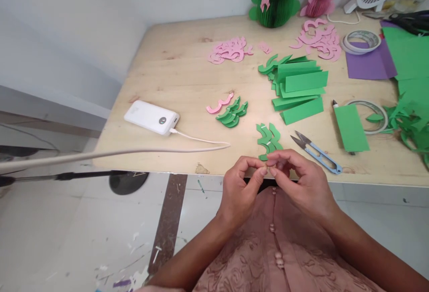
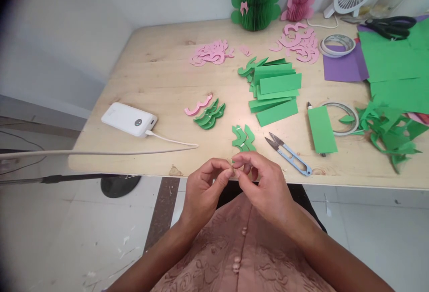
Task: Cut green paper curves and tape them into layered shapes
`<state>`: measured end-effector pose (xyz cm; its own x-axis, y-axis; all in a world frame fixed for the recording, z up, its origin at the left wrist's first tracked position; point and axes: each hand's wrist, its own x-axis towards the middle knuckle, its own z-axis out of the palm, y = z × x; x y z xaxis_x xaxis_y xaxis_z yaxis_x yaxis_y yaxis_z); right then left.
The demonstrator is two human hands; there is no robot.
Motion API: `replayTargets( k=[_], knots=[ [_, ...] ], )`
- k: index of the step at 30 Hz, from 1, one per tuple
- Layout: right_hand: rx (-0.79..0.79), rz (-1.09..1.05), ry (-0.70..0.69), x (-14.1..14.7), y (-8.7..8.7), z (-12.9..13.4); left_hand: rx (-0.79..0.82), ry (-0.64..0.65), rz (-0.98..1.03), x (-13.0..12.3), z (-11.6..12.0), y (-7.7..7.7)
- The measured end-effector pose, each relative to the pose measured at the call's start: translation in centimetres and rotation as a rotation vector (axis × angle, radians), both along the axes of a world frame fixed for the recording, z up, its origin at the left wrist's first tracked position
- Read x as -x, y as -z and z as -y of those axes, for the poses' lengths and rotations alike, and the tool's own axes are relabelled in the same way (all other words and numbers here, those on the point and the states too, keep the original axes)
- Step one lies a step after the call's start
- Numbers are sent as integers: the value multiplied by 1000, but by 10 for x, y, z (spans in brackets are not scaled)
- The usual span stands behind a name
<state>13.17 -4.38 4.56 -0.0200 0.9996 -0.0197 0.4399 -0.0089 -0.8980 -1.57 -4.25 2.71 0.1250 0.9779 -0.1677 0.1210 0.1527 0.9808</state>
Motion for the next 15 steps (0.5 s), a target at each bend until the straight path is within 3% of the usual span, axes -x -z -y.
replayTargets(
  k=[15],
  knots=[
    [-38,19,30,1,1,-3,36,-27,35,-3,1,-2]
  ],
)
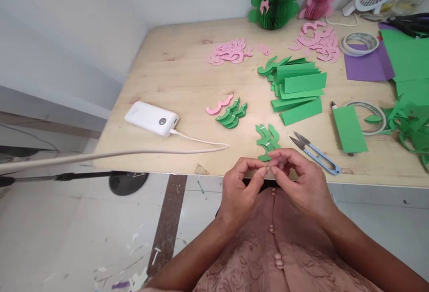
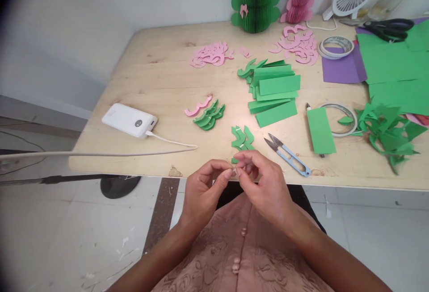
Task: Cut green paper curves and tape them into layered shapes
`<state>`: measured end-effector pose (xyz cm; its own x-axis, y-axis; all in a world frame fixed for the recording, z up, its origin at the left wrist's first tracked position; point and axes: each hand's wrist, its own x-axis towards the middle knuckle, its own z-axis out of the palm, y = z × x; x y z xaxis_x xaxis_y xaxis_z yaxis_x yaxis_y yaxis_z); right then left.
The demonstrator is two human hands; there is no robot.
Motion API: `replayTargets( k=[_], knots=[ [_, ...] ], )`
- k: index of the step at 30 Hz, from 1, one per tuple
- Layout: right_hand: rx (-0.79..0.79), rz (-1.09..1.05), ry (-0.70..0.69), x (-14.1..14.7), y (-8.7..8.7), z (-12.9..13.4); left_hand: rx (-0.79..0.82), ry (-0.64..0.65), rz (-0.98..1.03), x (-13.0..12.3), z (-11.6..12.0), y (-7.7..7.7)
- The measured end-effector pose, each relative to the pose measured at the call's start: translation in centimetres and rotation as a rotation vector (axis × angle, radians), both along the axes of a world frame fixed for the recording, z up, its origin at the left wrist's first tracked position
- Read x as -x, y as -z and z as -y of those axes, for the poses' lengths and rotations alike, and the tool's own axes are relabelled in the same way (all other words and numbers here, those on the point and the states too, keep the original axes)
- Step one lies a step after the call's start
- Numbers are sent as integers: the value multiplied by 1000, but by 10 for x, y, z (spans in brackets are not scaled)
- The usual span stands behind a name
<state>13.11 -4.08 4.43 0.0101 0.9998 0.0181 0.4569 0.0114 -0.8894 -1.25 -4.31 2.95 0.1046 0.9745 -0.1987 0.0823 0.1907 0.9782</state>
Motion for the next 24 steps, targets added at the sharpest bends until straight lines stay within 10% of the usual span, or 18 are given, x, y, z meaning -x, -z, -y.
replayTargets(
  k=[13,24],
  knots=[
    [-263,154,-64,-7,2,4,602,188,575,6,-10,-8],
    [-470,192,-166,-9,-2,2,659,160,705,4,-12,-10]
  ],
)
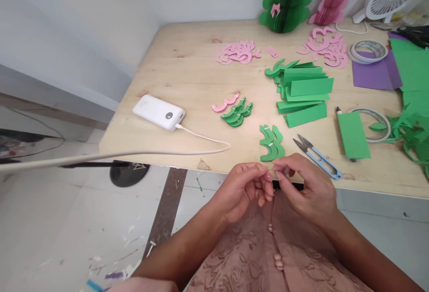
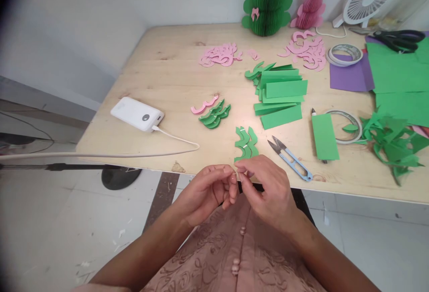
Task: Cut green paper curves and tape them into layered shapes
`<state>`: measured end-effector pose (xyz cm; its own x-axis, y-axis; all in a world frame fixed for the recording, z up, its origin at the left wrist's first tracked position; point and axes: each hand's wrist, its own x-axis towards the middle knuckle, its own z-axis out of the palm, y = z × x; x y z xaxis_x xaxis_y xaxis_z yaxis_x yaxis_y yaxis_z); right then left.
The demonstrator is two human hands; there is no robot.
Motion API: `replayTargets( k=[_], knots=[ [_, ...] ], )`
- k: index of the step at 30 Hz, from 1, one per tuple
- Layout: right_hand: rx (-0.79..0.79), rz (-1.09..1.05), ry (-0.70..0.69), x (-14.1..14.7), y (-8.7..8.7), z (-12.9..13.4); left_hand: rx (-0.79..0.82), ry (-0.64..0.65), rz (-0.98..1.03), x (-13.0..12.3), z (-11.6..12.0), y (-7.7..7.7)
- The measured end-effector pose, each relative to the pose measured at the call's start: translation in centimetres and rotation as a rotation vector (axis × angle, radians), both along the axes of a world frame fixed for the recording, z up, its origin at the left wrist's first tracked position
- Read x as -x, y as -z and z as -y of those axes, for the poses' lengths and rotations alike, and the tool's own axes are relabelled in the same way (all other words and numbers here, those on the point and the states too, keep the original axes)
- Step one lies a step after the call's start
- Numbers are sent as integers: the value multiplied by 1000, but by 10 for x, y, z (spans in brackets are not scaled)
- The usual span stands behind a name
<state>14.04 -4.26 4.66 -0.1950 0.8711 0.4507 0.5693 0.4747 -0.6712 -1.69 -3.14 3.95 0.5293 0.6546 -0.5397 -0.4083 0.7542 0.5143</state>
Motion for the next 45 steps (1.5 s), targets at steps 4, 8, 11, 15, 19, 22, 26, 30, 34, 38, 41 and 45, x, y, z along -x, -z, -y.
replayTargets(
  k=[4,8,11,15,19,22,26,30,34,38,41,45],
  knots=[
    [4,6,-17,0,1,0,3,-5,1,1,0,-1],
    [6,8,-30,0,2,0,-2,-2,-15,0,0,-2],
    [41,-3,-26,0,2,1,-35,-21,-61,0,0,-3],
    [216,-91,38,-1,2,3,-206,-92,-226,-1,1,-5],
    [523,-310,80,-3,2,3,-412,-143,-404,1,2,-8],
    [664,-443,61,-3,2,2,-488,-123,-439,3,1,-8],
    [711,-471,46,-4,2,2,-527,-96,-480,4,-1,-3],
    [711,-372,58,-5,1,2,-554,-57,-545,6,-4,-1],
    [700,-306,46,-4,0,0,-610,15,-575,10,-6,-2],
    [690,-305,28,-3,0,0,-662,94,-564,14,-9,-3],
    [688,-299,31,-3,2,0,-734,140,-605,16,-10,-3],
    [680,-274,29,-2,3,1,-884,213,-754,18,-12,-5]
  ],
)
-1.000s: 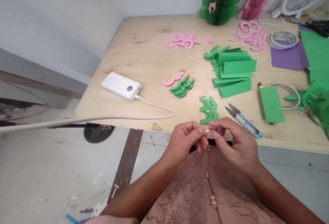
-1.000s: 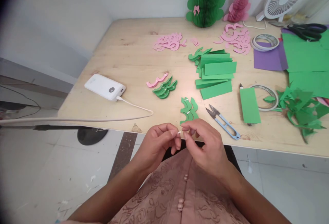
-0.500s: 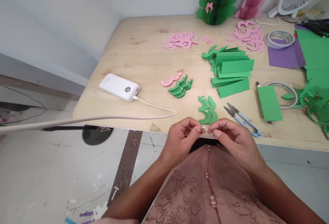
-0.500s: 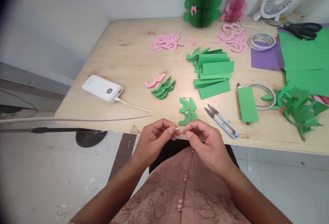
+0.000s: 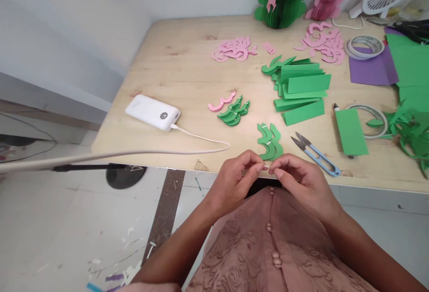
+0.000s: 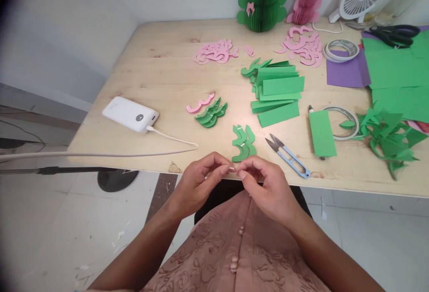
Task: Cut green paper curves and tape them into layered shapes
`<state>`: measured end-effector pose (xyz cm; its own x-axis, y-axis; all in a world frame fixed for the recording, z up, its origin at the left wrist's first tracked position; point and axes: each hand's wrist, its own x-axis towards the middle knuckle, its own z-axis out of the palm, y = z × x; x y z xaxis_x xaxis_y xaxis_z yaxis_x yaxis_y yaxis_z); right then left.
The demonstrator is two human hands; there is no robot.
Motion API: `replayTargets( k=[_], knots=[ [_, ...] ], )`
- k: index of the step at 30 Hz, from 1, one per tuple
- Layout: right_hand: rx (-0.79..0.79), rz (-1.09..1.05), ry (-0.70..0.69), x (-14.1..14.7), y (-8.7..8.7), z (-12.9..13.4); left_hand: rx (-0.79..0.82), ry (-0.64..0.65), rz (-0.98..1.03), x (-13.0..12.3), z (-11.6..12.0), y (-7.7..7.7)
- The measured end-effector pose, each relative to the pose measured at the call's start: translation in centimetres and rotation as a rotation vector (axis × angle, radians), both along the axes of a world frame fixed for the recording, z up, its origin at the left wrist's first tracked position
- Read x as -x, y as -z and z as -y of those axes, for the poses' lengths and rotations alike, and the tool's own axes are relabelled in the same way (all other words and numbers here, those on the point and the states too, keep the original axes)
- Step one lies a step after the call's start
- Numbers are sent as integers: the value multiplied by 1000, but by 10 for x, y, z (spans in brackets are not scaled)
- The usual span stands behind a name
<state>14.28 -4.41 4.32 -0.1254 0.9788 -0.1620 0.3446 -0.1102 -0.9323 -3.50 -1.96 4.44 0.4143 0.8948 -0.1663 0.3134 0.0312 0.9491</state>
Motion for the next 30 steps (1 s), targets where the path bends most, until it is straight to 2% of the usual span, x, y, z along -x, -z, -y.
replayTargets(
  k=[8,18,30],
  knots=[
    [-28,89,-23,0,1,1,-240,74,-216,0,0,-5],
    [-170,187,-52,2,0,1,-471,93,-320,-2,3,0],
    [-220,229,-67,2,2,2,-572,118,-391,-4,4,2]
  ],
)
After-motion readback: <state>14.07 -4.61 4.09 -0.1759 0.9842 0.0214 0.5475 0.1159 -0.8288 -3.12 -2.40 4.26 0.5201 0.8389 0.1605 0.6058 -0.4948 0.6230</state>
